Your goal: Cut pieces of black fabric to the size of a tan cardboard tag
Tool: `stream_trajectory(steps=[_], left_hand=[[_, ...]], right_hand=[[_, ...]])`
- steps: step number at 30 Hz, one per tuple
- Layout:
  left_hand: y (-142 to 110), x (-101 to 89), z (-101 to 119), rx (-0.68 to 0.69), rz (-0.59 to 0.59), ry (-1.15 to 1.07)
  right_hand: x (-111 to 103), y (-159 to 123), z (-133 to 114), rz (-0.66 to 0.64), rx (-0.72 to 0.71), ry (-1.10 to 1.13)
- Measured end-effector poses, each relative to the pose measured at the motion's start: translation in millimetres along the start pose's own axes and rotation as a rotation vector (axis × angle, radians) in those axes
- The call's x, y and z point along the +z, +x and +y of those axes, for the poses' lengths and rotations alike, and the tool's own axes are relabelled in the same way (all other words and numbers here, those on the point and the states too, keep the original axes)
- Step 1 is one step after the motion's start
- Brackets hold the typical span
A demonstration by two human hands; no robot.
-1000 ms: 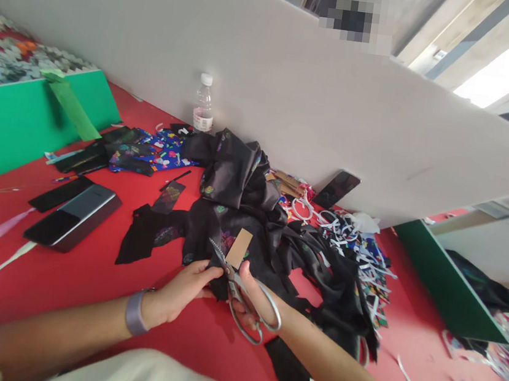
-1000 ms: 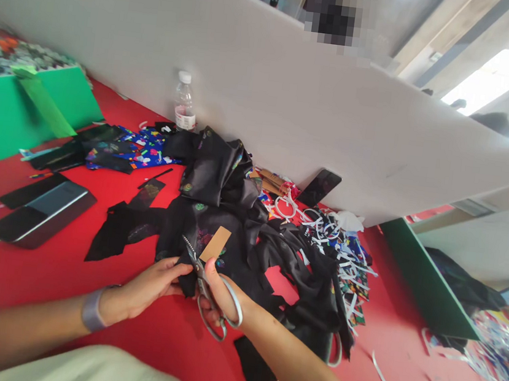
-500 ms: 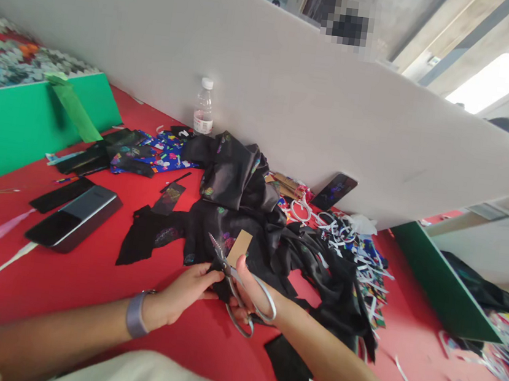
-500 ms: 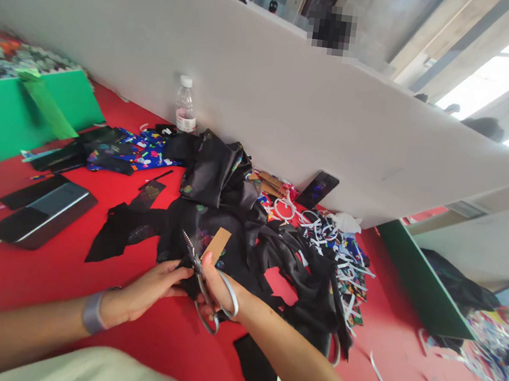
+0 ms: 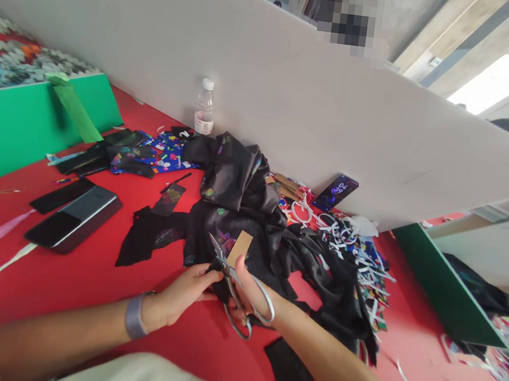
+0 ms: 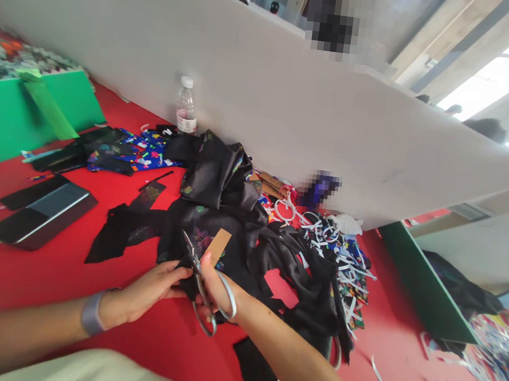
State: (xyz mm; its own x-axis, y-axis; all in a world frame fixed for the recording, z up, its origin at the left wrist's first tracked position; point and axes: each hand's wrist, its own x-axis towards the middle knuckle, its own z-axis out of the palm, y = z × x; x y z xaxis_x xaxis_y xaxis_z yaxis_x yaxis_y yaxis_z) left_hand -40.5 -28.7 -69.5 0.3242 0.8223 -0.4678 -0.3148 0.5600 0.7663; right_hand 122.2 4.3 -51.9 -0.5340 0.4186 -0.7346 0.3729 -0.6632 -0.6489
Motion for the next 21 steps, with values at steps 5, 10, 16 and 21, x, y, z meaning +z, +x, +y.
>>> stream_trajectory(steps=[5, 10, 16, 21], left_hand=[[2.5, -2.1, 2.8, -0.051, 0.038, -0.031], [1.8, -2.0, 9.7, -0.06, 0.025, -0.082], [5.4, -4.2, 10.0, 0.038, 0.113, 0.119], [14.0, -13.7, 8.0, 0.186, 0.303, 0.378]], right_hand=[[-6.7, 2.2, 8.0, -0.065, -0.04, 0.032], [-8.4, 4.7, 17.1, -0.078, -0.067, 0.068], [0.4, 3.5, 21.2, -0.06, -0.069, 0.056], [2.3, 2.8, 21.5, -0.057, -0.036, 0.102]])
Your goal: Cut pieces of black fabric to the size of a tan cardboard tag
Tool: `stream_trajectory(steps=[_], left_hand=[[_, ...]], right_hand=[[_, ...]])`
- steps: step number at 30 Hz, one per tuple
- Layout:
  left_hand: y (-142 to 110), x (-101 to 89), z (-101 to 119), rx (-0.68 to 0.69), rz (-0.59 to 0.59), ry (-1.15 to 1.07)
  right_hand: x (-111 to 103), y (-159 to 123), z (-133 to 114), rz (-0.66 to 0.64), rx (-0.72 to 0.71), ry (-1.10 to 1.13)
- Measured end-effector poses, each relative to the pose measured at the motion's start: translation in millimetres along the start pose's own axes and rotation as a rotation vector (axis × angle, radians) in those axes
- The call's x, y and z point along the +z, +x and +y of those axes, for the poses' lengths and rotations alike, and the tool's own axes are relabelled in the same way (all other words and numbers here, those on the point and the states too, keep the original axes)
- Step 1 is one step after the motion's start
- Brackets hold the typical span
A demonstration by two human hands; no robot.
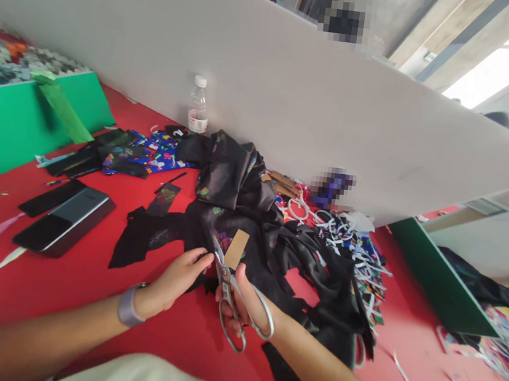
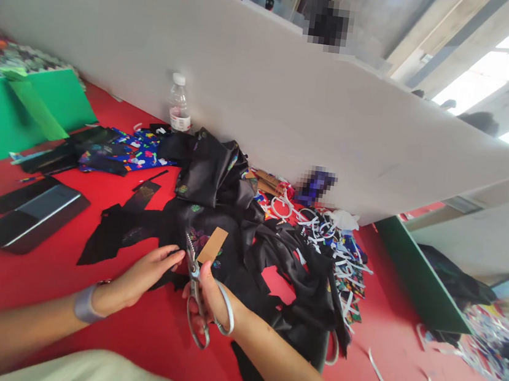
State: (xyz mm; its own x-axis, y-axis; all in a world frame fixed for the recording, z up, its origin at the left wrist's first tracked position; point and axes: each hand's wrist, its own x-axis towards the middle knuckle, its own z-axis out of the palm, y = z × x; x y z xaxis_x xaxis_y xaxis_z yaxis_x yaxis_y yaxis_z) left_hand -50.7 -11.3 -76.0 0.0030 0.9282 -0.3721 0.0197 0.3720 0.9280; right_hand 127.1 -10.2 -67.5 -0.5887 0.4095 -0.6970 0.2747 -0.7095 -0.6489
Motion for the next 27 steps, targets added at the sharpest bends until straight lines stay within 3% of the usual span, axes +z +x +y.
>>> stream_trajectory(steps=[7, 11, 13, 16, 18, 20, 23, 27], left_hand=[[5.4, -8.8, 7.5, 0.144, 0.082, 0.264], [8.8, -11.1, 8.8, 0.224, 0.088, 0.333], [13.0, -12.1, 5.6, 0.251, 0.072, 0.366], [20.7, -13.6, -2.8, 0.236, 0.14, 0.354], [24.9, -14.3, -8.1, 0.192, 0.211, 0.321], [27.3, -14.6, -11.2, 0.155, 0.243, 0.292], [28.0, -14.2, -11.3, 0.141, 0.236, 0.268], [27.0, -13.9, -9.1, 0.126, 0.211, 0.267]], right_hand=[[1.2, 0.7, -2.5, 0.023, -0.025, 0.067], [4.2, -2.1, -1.9, 0.07, -0.043, -0.03], [5.0, -9.1, -3.6, 0.17, -0.116, -0.233], [5.0, -27.9, -11.3, 0.389, -0.22, -0.743], [4.0, -43.7, -17.8, 0.512, -0.19, -1.048], [1.7, -59.7, -22.4, 0.549, -0.132, -1.229], [-4.7, -81.4, -22.6, 0.431, -0.176, -1.323], [-19.0, -111.1, -16.2, 0.132, -0.31, -1.315]])
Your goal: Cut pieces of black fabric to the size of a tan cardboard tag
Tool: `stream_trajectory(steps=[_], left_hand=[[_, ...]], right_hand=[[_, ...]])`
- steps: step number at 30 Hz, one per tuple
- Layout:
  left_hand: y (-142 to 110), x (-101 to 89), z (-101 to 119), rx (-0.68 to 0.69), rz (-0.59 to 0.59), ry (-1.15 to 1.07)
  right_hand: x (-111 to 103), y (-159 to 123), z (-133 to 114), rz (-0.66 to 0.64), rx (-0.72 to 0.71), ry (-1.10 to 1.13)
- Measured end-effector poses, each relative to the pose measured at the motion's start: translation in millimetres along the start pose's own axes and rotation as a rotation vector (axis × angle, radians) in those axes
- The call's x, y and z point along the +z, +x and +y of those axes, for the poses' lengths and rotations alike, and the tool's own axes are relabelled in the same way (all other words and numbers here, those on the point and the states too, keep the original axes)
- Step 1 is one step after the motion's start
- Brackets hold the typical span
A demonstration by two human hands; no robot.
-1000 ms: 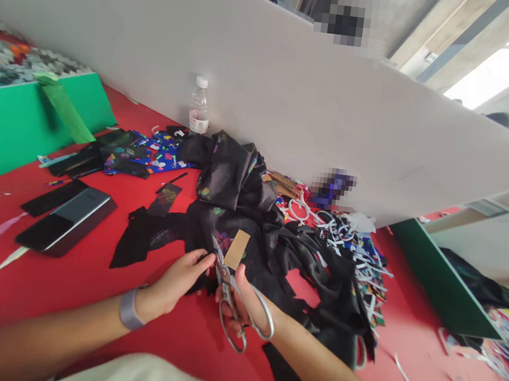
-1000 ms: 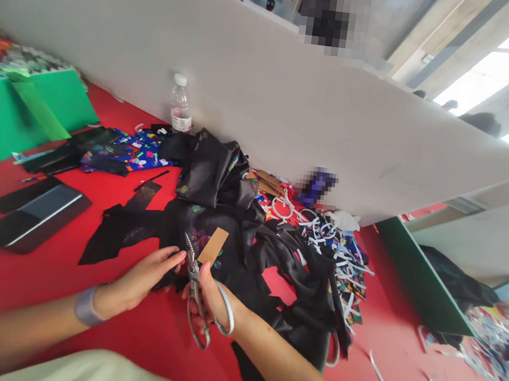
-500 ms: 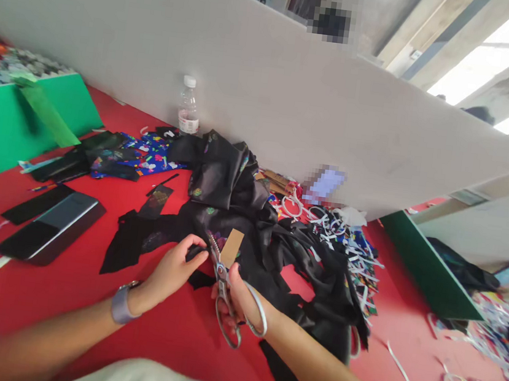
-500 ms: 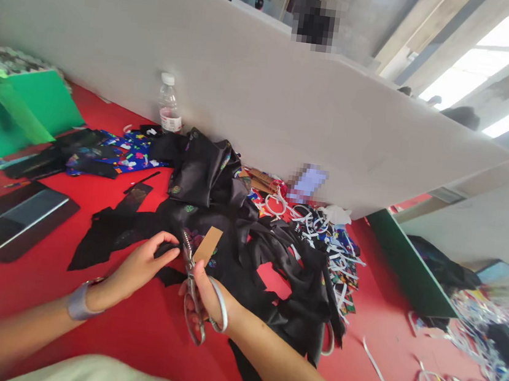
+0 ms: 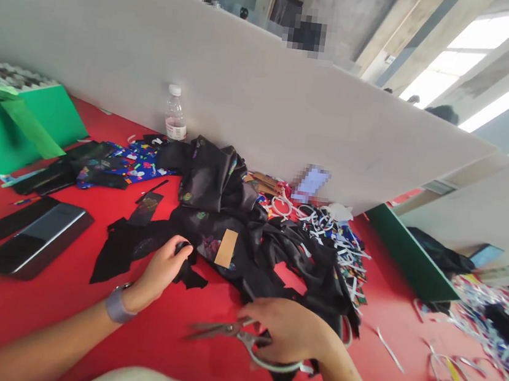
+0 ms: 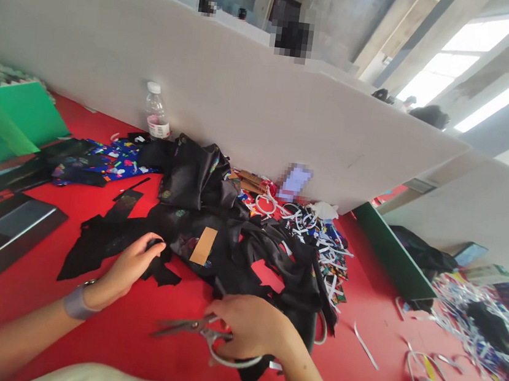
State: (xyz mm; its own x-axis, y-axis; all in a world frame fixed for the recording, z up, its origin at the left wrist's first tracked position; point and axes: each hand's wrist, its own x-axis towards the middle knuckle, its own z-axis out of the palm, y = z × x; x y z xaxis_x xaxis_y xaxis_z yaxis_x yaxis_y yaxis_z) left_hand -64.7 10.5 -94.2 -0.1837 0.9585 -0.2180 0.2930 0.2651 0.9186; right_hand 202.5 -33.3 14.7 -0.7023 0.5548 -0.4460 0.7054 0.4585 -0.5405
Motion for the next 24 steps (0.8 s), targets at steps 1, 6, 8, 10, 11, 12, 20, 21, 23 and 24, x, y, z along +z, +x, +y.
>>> stream_trajectory(steps=[1, 6, 8, 10, 11, 12, 20, 21, 23, 24], left_hand=[[-0.1, 0.0, 0.1, 0.006, -0.003, -0.004], [-0.4, 1.8, -1.9, 0.054, -0.018, -0.009], [-0.8, 2.7, -3.0, 0.057, -0.033, -0.008], [-1.2, 3.1, -4.1, 0.05, -0.051, -0.005], [-1.3, 3.0, -4.6, 0.051, -0.057, -0.005], [-1.3, 2.8, -5.0, 0.055, -0.058, -0.006], [-1.3, 4.2, -4.7, 0.063, -0.061, 0.05], [-1.4, 4.5, -4.3, 0.063, -0.055, 0.064], [-1.5, 4.6, -3.9, 0.069, -0.039, 0.083], [-1.3, 4.6, -4.1, 0.077, -0.036, 0.086]], right_hand=[[-2.3, -8.8, 4.5, -0.036, -0.047, 0.041], [-14.7, -36.3, 51.6, 0.213, 0.052, 0.255], [-15.8, -28.8, 80.0, 0.538, 0.27, 0.205], [-14.2, -11.8, 106.8, 0.759, 0.519, 0.03], [-12.9, -2.0, 118.1, 0.815, 0.648, -0.046], [-12.0, 7.3, 127.5, 0.823, 0.696, -0.061], [-62.1, 47.0, 163.8, 0.898, 0.862, -0.032], [-74.5, 54.3, 169.1, 0.95, 0.89, -0.025], [-95.9, 73.0, 181.4, 1.063, 0.967, 0.001], [-103.6, 83.4, 188.1, 1.106, 1.007, 0.027]])
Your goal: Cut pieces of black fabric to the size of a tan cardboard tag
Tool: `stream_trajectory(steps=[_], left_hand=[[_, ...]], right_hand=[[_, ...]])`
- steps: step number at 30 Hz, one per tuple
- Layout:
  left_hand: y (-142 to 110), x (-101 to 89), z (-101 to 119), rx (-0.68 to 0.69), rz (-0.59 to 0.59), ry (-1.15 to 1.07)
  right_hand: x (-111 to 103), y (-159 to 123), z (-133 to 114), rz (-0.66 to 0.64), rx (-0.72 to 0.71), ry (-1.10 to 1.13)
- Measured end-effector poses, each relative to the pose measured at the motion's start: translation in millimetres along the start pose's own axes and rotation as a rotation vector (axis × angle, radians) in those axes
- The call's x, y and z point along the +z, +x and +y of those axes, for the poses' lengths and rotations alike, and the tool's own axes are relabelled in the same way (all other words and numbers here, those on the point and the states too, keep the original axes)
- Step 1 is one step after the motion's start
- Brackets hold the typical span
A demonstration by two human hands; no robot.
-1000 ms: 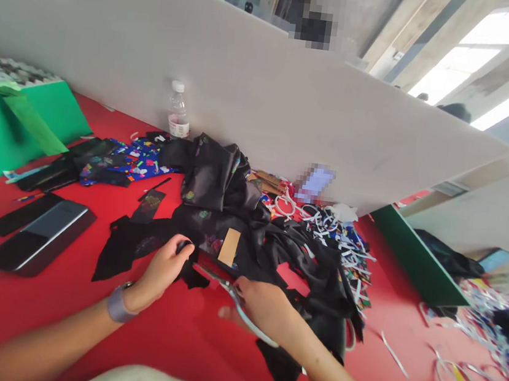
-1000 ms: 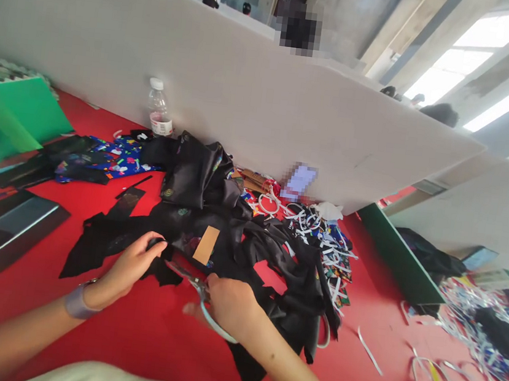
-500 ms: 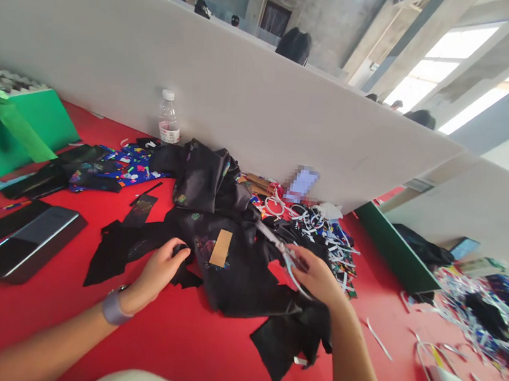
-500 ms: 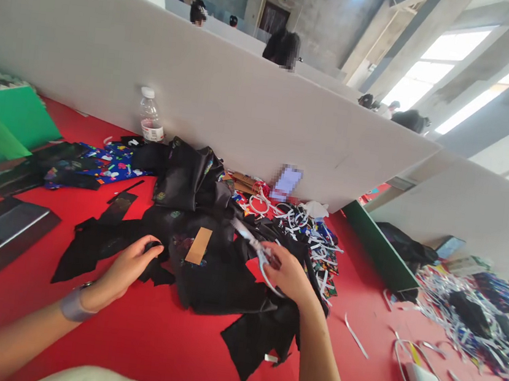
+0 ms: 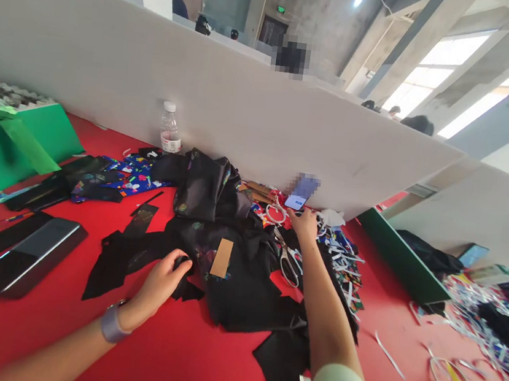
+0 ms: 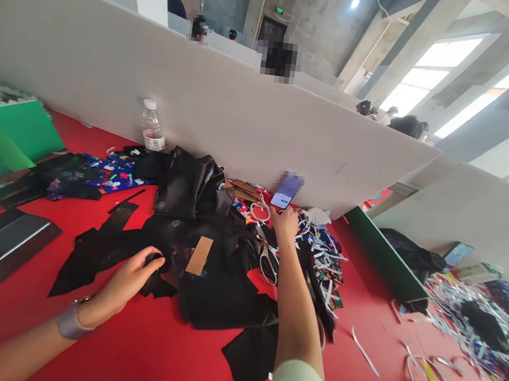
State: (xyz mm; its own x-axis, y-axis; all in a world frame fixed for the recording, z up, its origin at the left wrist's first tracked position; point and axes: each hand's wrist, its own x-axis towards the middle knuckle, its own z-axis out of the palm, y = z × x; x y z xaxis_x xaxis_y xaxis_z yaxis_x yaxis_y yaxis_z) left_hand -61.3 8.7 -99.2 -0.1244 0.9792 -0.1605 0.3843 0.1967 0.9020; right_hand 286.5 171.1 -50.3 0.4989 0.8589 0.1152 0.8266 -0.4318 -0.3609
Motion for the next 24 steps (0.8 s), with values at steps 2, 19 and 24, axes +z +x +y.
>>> stream_trajectory(steps=[2, 19, 24], left_hand=[[0.4, 0.1, -1.0, 0.02, -0.006, 0.005], [-3.2, 1.3, 8.1, -0.021, -0.035, 0.085], [-1.7, 1.9, 3.0, 0.001, -0.055, 0.084]], right_hand=[[16.4, 17.2, -10.1, 0.043, 0.094, 0.039], [51.5, 57.9, -25.9, 0.192, 0.247, 0.074], [35.9, 42.1, -4.2, 0.087, 0.217, -0.002]])
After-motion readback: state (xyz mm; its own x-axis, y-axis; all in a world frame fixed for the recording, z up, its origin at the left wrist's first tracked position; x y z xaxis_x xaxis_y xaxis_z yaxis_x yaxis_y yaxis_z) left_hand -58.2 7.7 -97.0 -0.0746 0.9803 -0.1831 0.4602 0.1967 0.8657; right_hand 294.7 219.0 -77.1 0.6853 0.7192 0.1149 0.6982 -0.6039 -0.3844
